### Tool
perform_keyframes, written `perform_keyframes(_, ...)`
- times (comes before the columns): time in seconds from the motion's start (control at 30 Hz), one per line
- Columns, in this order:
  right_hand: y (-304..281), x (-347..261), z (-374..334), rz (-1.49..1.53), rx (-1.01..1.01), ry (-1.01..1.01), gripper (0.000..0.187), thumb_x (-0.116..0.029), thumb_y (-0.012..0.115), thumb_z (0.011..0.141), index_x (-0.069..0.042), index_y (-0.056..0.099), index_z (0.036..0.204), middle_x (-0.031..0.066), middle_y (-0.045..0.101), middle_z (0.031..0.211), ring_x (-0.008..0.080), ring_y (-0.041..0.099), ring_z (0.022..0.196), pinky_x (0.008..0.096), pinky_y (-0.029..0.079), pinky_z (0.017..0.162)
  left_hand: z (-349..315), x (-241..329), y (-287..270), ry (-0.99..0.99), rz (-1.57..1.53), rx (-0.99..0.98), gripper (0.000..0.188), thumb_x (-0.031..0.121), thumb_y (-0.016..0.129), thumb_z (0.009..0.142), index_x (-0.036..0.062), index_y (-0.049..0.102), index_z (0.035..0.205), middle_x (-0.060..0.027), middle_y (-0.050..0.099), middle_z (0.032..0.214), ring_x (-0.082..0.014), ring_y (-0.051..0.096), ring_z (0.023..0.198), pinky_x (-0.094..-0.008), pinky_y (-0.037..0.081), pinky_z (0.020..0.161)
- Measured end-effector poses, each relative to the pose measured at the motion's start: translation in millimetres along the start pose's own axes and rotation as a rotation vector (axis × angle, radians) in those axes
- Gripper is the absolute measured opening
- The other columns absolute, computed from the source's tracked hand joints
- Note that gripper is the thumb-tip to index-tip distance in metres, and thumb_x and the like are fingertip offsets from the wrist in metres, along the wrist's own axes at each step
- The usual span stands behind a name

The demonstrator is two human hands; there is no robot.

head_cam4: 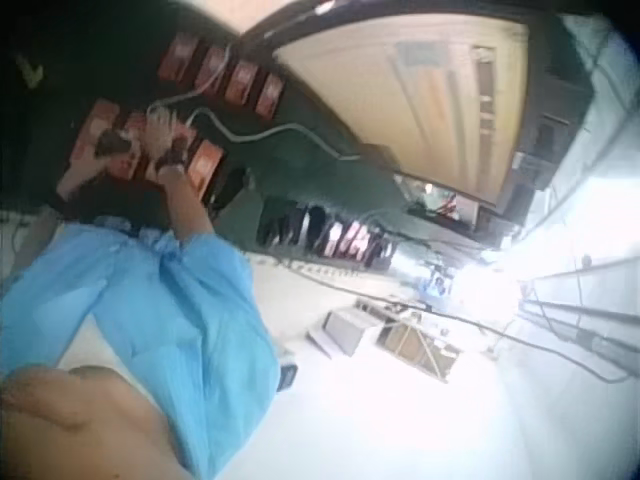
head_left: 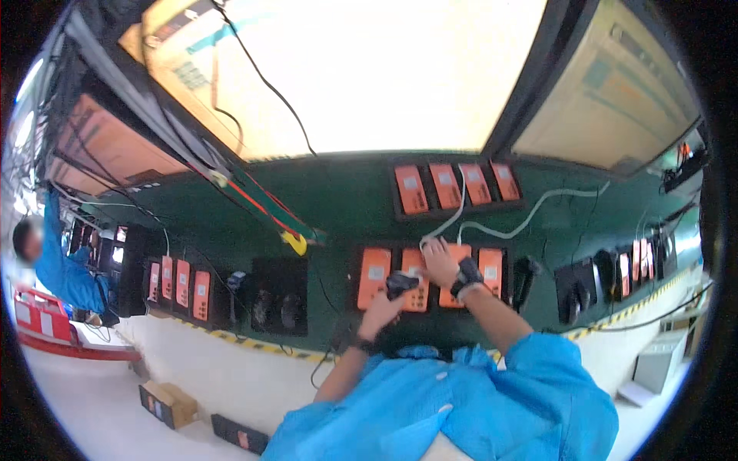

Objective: The recorder scans labels on electronic devices at an assembly line workstation and plugs/unplugs charging cables.

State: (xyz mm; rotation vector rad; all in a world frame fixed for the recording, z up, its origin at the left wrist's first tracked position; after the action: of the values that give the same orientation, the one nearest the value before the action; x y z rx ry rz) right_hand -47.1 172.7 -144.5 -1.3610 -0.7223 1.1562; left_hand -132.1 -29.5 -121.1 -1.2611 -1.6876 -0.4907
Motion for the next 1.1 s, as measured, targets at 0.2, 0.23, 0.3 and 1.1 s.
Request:
perform_keyframes(0.2, -3, 1, 0, -0.022, 0.050, -0.052, 0.033, -0.010, 0.054, 0.085, 0.001, 0.052, 0.117, 0.0189, 0.051, 0.131, 0.0351, 0.045, 0.132, 0.0530, 0.031, 0.114, 5, -4, 15, -0.128, 0.034, -0.073, 0.034, 0.032, 0.065, 0.088, -0.0017, 0.064, 0.087, -0.0059, 0.063, 0.062, -0.0157, 0.063, 0.050, -0.0316, 0.051, 0.047)
perform_keyframes(0.23, -1, 1, 0, -0.014, 0.019, -0.039, 0.033, -0.009, 0.053, 0.085, 0.002, 0.051, 0.116, 0.0200, 0.051, 0.130, 0.0358, 0.044, 0.132, 0.0530, 0.030, 0.115, 4, -1, 17, -0.128, 0.041, -0.099, 0.033, 0.032, 0.065, 0.088, -0.0015, 0.064, 0.088, -0.0057, 0.062, 0.061, -0.0156, 0.062, 0.050, -0.0316, 0.051, 0.047)
perform_keyframes(0.3, -3, 1, 0, 0.017, 0.075, -0.046, 0.031, -0.009, 0.053, 0.086, 0.002, 0.051, 0.115, 0.0202, 0.051, 0.130, 0.0362, 0.045, 0.131, 0.0535, 0.032, 0.114, 1, 5, 19, -0.139, 0.004, -0.117, 0.032, 0.031, 0.066, 0.088, -0.0007, 0.063, 0.084, -0.0055, 0.062, 0.064, -0.0157, 0.062, 0.052, -0.0313, 0.051, 0.049)
perform_keyframes(1.1, -17, -25, -26, 0.309, 0.252, 0.227, 0.051, -0.016, 0.072, 0.080, 0.008, 0.045, 0.116, 0.0295, 0.049, 0.122, 0.0479, 0.049, 0.114, 0.0519, 0.043, 0.097, 1, 30, -54, -0.016, 0.338, 0.515, 0.062, 0.046, 0.066, 0.086, 0.0007, 0.047, 0.125, -0.0298, 0.069, 0.099, -0.0510, 0.065, 0.092, -0.0574, 0.052, 0.078)
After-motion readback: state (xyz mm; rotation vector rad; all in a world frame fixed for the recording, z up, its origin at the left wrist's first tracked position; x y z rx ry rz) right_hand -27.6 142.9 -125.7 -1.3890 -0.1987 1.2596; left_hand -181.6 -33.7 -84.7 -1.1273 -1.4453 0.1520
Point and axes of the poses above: each hand's wrist, its own z-axis towards the middle knuckle, its own y-axis out of the palm, x = y × z, the point moved 4 cm from there along z, towards the middle knuckle
